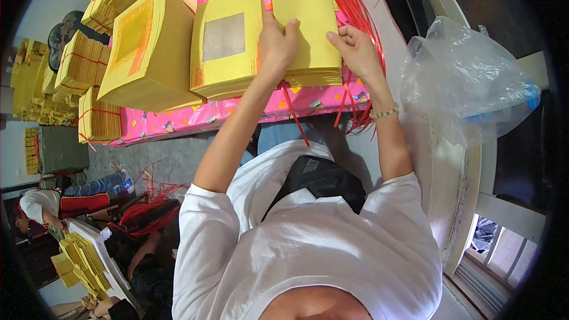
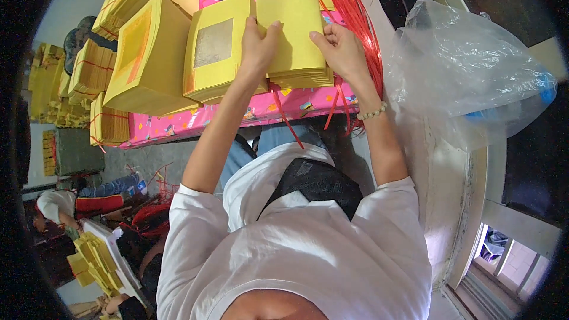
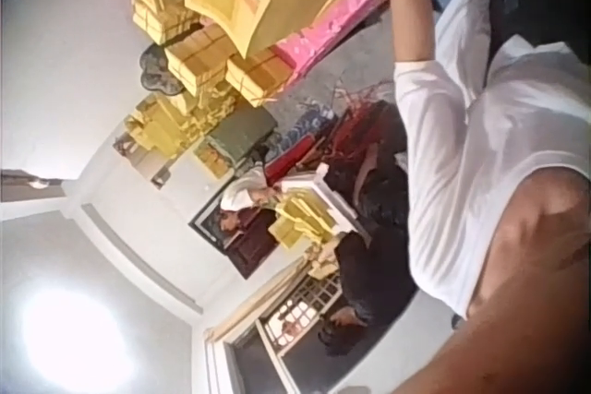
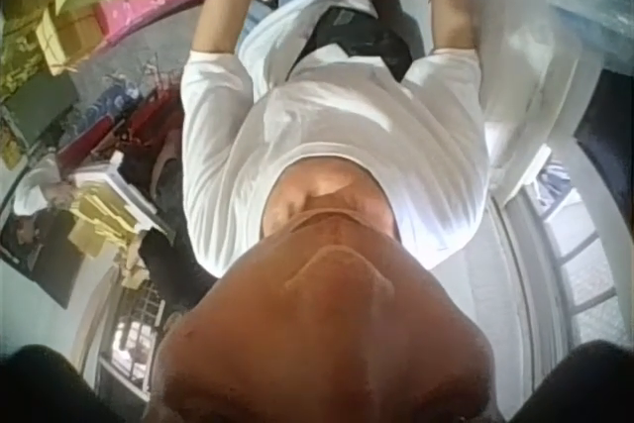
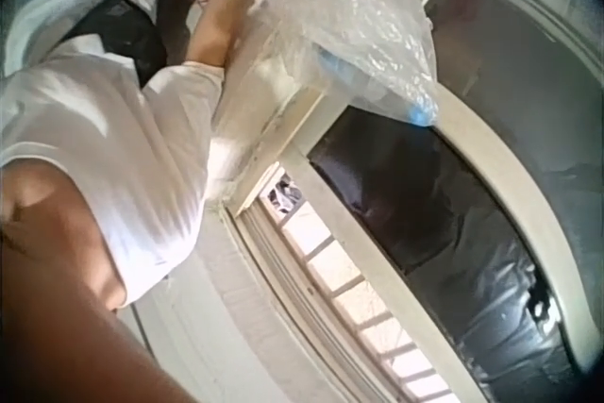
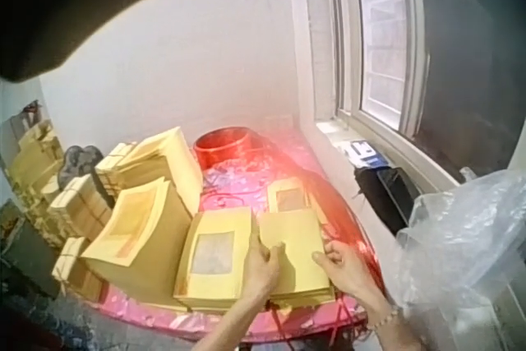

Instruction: Arranging and stacking yellow Joss paper sheets on a work table.

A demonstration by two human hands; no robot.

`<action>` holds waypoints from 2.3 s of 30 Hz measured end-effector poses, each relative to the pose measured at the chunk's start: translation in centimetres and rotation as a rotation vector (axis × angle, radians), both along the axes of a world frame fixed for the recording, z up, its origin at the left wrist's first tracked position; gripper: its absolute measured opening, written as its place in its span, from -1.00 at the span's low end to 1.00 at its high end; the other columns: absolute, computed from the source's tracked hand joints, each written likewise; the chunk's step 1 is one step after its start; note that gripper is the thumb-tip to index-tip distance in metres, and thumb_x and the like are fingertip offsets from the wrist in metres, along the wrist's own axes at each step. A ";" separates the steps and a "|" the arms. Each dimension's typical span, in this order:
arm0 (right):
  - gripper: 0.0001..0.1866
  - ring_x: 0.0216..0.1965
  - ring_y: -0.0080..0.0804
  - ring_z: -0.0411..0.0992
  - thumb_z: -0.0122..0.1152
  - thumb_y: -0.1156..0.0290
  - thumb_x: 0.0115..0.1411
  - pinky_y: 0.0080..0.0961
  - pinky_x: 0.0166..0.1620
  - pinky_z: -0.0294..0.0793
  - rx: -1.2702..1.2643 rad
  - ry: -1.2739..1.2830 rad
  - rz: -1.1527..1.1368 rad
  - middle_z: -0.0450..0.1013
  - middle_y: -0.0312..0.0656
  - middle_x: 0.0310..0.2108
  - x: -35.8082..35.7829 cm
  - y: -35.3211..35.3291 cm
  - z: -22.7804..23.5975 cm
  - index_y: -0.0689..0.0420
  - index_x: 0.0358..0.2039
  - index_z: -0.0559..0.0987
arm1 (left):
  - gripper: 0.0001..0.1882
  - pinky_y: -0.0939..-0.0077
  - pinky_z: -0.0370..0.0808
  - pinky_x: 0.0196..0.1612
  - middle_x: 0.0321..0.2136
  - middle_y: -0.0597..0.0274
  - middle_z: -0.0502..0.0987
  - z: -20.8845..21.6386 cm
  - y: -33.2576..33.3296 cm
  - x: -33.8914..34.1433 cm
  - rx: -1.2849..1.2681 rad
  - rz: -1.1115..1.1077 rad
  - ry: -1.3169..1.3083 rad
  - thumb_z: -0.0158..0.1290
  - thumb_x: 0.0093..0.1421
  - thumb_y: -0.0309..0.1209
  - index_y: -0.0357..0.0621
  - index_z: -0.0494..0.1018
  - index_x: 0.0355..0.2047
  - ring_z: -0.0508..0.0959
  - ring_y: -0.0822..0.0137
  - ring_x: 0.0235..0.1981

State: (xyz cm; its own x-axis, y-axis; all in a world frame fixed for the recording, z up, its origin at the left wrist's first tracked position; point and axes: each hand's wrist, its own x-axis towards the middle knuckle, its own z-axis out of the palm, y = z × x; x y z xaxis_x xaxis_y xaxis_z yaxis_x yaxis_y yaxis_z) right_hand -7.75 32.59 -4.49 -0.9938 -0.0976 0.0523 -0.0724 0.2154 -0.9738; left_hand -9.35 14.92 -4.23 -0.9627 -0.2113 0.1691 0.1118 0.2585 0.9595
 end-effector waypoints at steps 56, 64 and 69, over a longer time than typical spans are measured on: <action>-0.52 0.11 -0.04 0.29 0.21 0.20 0.13 -0.25 0.16 0.25 0.643 0.619 -0.031 0.27 0.03 0.13 -1.2 -1.3 1.2 0.12 0.04 0.46 | -0.56 0.32 0.36 0.01 -0.16 0.14 0.51 4.4 -11.9 9.8 -0.737 -0.133 0.305 0.24 -0.01 -0.40 -0.05 0.49 -0.06 0.43 0.13 -0.09; -0.64 -0.13 -0.18 0.41 0.31 0.25 0.01 -0.35 -0.06 0.41 0.542 0.704 0.394 0.45 -0.15 -0.20 2.2 -7.1 4.0 0.13 -0.19 0.54 | -0.63 0.28 0.34 0.03 -0.16 0.17 0.48 3.2 -13.8 9.3 -0.707 -0.230 0.235 0.25 -0.03 -0.38 -0.05 0.52 -0.15 0.38 0.12 -0.07; -0.69 -0.17 -0.20 0.42 0.29 0.27 0.02 -0.34 -0.11 0.43 0.623 0.724 0.448 0.45 -0.17 -0.25 2.2 -8.2 3.5 0.14 -0.24 0.53 | -0.72 0.28 0.37 0.00 -0.23 0.23 0.52 2.6 -14.2 8.8 -0.697 -0.246 0.261 0.25 -0.03 -0.36 -0.04 0.57 -0.25 0.40 0.14 -0.10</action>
